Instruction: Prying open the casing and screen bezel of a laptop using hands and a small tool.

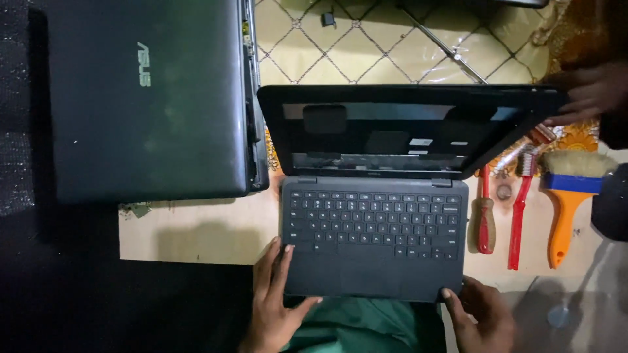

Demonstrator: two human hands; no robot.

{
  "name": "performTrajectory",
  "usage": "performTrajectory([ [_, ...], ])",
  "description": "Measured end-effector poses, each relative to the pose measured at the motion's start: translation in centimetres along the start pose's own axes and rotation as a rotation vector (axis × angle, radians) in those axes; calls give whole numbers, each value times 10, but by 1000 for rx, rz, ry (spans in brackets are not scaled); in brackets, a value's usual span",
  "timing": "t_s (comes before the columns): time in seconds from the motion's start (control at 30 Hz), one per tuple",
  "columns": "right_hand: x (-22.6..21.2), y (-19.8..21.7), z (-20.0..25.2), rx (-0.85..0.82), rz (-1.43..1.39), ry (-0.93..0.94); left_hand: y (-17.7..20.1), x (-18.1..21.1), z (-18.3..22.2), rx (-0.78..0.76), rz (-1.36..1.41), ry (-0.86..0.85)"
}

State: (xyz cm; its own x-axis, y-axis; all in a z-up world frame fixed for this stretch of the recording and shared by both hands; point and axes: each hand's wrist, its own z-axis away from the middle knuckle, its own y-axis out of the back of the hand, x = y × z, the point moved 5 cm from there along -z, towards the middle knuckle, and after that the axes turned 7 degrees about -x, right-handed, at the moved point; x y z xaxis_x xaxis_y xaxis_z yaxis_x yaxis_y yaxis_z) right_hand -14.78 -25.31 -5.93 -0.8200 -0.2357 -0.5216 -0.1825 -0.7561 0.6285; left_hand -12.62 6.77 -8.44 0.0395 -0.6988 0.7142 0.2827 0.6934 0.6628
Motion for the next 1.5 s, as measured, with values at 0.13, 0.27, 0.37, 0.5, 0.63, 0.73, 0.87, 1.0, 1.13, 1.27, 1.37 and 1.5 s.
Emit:
performTrajectory([
  [0.13, -28, -1, 3, -73, -89, -41, 4, 3, -13, 80, -23, -44],
  [0.27, -26, -3, -8, -105, 5, -1, 0, -3, -20, -4, 22, 37],
  [0.37, -14, -4, -9, -111, -27, -56, 8, 0, -20, 37, 29, 9],
  [0.5, 8, -2, -21, -103, 237, 365, 17, 5, -19, 144, -9, -37],
  [0.63, 33, 1, -37, -100, 467, 444, 18, 4, -17, 153, -52, -34],
  [0.73, 21, 4, -27, -53, 347, 696, 22, 9, -18, 194, -94, -85],
  [0.87, 11, 6, -25, -89, 399, 633, 20, 6, -18, 170, -124, -52],
  [1.0, 20, 4, -32, -143, 485, 521, 20, 7, -19, 199, -159, -118],
  [1.13, 13, 6, -28, -99, 457, 576, 24, 11, -21, 186, -152, -130],
  [1.27, -12, 4, -22, -183, 266, 381, 19, 14, -21, 141, -139, -59],
  [1.37, -22, 4, -21, -200, 56, 41, 11, 8, -19, 99, -167, 41],
  [1.5, -7, 2, -23, -192, -6, 47, 8, 6, -18, 98, -176, 82],
])
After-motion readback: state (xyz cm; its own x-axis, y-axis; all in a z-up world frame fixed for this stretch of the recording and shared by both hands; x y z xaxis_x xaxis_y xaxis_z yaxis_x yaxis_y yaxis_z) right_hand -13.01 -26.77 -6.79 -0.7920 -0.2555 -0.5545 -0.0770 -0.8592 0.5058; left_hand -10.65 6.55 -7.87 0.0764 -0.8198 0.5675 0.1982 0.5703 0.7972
